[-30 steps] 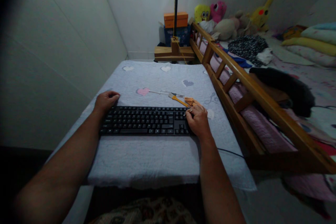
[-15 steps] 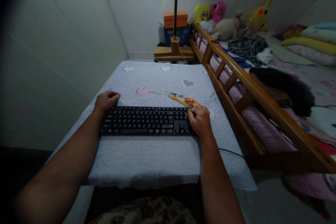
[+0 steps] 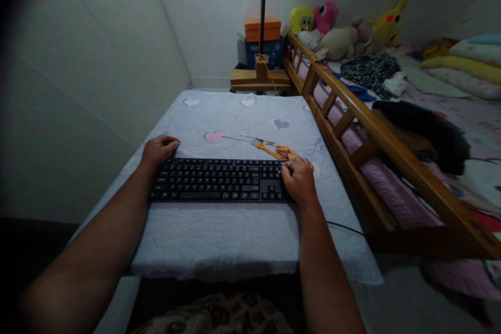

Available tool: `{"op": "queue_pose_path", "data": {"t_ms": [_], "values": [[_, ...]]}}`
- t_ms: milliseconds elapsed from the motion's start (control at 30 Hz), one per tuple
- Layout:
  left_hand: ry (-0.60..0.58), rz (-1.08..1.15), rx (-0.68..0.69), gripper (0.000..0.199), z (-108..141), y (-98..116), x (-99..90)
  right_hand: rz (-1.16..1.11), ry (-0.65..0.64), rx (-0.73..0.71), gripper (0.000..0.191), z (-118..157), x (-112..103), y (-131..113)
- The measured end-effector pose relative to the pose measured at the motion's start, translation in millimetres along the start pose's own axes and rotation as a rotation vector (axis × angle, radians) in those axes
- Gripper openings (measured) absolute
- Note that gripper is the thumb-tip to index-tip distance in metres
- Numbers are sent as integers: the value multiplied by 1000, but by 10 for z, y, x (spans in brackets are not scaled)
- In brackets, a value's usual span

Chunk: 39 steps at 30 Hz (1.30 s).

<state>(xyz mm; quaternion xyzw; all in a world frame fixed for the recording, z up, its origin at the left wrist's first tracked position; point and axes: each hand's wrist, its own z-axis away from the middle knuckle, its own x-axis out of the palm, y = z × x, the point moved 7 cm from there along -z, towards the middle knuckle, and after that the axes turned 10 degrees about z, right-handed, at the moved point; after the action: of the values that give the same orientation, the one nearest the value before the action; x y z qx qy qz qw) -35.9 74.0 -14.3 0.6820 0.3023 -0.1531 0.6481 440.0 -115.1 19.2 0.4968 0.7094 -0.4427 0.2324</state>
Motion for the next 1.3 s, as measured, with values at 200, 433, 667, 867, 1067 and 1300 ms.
{"op": "queue_pose_path", "data": {"t_ms": [200, 433, 667, 867, 1067, 1300], "values": [[-1, -33, 3, 23, 7, 25, -3, -29, -15, -32, 21, -13, 4, -97], [10, -6, -6, 22, 50, 81, -24, -48, -35, -45, 20, -16, 25, -144], [15, 11, -16, 18, 64, 114, -32, -62, -69, -44, 19, -14, 40, -144], [10, 12, -28, 19, 59, 95, -24, -68, -96, -60, 21, -17, 28, -154], [10, 17, -18, 20, 53, 79, -23, -78, -66, -58, 19, -19, 33, -149], [14, 13, -17, 18, 47, 88, -26, -70, -61, -32, 19, -14, 46, -134]]}}
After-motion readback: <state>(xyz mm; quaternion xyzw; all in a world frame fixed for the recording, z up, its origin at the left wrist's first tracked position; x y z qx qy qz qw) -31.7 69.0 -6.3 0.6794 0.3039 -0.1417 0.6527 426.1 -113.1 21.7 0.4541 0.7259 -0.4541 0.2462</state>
